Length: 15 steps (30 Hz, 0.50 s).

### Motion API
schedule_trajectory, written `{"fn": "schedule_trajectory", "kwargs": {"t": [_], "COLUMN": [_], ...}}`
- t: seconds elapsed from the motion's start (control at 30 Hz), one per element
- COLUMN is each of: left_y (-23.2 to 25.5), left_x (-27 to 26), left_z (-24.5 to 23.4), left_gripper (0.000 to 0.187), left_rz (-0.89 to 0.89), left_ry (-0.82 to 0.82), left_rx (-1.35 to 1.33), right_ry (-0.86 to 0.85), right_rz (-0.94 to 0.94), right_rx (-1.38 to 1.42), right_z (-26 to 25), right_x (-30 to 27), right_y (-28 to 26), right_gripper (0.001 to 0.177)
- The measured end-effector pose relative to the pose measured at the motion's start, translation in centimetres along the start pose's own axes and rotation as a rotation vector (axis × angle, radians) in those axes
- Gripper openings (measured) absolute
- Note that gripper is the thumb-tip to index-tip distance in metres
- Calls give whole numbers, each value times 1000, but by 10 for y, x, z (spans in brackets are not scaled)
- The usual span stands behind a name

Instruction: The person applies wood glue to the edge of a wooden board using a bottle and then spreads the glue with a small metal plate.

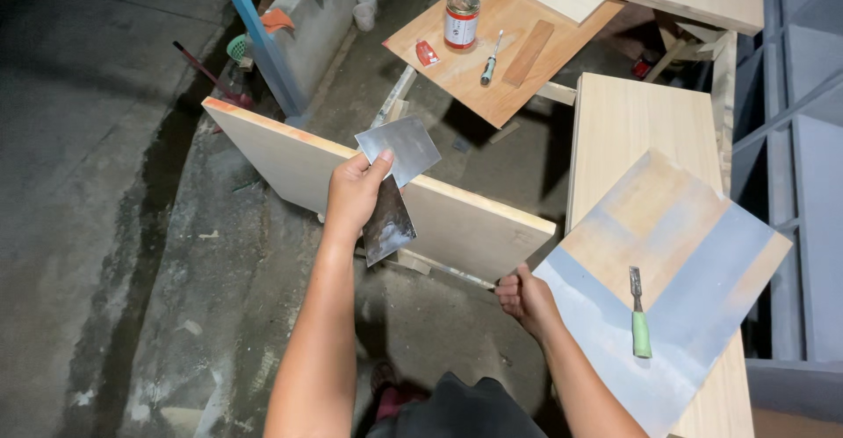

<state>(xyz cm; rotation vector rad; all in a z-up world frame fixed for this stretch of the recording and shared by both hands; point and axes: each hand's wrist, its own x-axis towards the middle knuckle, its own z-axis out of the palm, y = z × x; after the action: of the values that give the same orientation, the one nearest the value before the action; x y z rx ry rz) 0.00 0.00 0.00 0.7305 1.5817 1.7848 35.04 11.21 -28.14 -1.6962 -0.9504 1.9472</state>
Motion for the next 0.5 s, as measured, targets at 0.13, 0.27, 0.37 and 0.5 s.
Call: {"fn": "schedule_trajectory", "kwargs": {"t": [0.13,0.27,0.37,0.5], "left_y": [24,13,36,-29], "left_x": [-25,-22,-40,-56], "left_z": [12,5,11,5], "left_gripper": [26,24,24,25], "left_rz": [-18,7,17,20], "left_ry": [5,-19,-69,-208], "left_rx": [-39,-61,23,131], "right_ry": [116,118,148,186], "right_rz": [-145,-314,-352,-354], "right_rx": [-72,-171,-200,-205], "right_z": [17,35,39,43], "right_x": [-56,-101,-100,-108], "right_y": [-15,-27,-28,-28], "right_gripper": [22,48,50,48]}}
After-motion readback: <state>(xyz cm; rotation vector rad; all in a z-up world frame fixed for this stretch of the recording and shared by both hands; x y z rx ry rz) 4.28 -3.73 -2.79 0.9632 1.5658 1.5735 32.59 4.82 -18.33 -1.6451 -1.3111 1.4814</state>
